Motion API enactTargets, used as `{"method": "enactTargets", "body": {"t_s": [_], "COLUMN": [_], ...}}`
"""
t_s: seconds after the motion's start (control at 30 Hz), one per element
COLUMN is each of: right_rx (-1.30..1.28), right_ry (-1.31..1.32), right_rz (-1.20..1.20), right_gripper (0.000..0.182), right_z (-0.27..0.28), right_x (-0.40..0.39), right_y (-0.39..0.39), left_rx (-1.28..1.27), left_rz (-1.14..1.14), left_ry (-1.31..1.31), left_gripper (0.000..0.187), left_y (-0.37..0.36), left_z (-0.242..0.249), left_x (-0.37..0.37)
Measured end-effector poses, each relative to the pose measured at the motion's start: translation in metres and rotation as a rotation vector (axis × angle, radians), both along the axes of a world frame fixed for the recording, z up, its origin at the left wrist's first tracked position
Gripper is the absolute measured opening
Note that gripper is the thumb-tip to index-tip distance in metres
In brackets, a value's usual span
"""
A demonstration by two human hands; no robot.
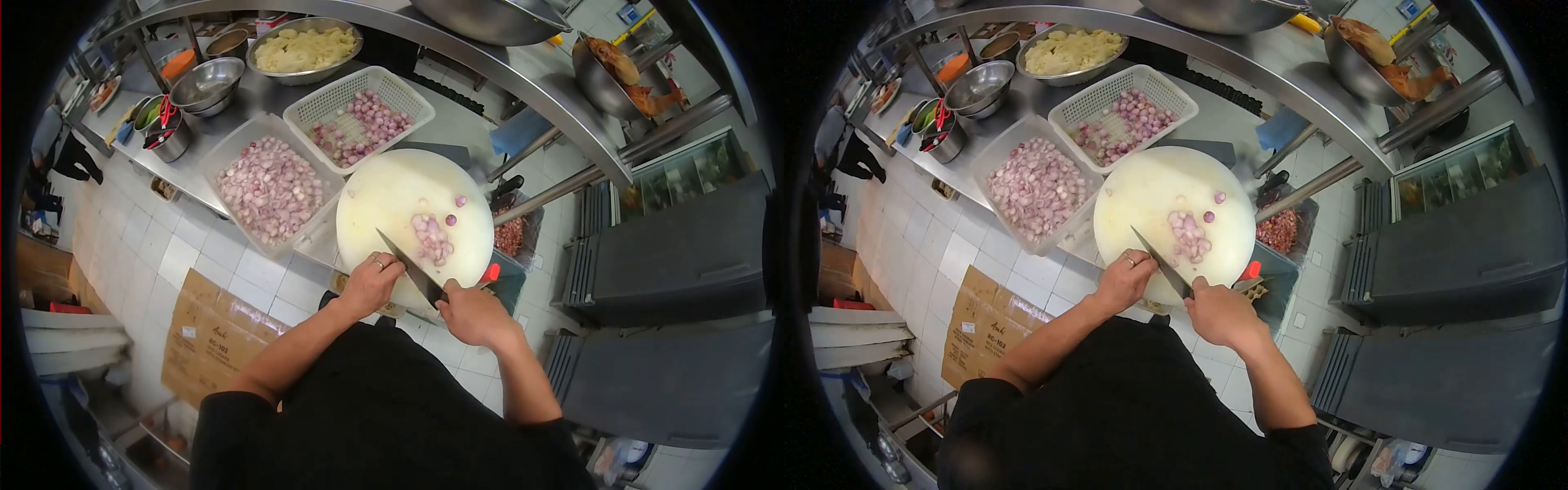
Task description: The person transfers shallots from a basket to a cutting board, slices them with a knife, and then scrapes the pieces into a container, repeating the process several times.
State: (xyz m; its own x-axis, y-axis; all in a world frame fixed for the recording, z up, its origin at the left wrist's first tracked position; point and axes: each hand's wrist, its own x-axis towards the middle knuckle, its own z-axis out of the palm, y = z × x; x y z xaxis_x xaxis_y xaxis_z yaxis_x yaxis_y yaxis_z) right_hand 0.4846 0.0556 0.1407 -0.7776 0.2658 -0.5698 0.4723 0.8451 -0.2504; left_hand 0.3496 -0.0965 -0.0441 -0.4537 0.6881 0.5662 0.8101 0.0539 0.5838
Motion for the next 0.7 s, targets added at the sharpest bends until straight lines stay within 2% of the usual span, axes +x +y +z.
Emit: {"method": "enactTargets", "body": {"t_s": [0.1,0.2,0.3,0.5,0.6,0.7], "right_rx": [-0.012,0.002,-0.016,0.002,0.01,-0.021], "right_ry": [-0.016,-0.005,-0.007,-0.011,-0.004,0.09], "right_rz": [-0.01,0.016,-0.006,-0.029,0.008,-0.033], "right_gripper": [0.035,0.036,0.036,0.034,0.034,0.033], "right_z": [-0.031,-0.007,-0.027,-0.006,-0.034,-0.017], "right_x": [-0.004,0.002,0.0,0.0,0.001,0.006], "right_y": [-0.001,0.002,0.001,-0.003,-0.002,0.007], "left_rx": [0.01,0.01,0.027,0.018,0.009,0.012], "left_rz": [-0.01,-0.011,-0.002,-0.008,0.005,0.013], "left_ry": [-0.004,-0.002,-0.001,0.02,-0.015,-0.064], "left_gripper": [0.022,0.021,0.02,0.02,0.019,0.018], "left_y": [0.0,0.0,0.0,0.0,0.0,0.0], "left_z": [-0.002,-0.003,-0.004,-0.005,-0.008,-0.008], "left_x": [0.0,0.0,0.0,-0.001,0.002,0.001]}}
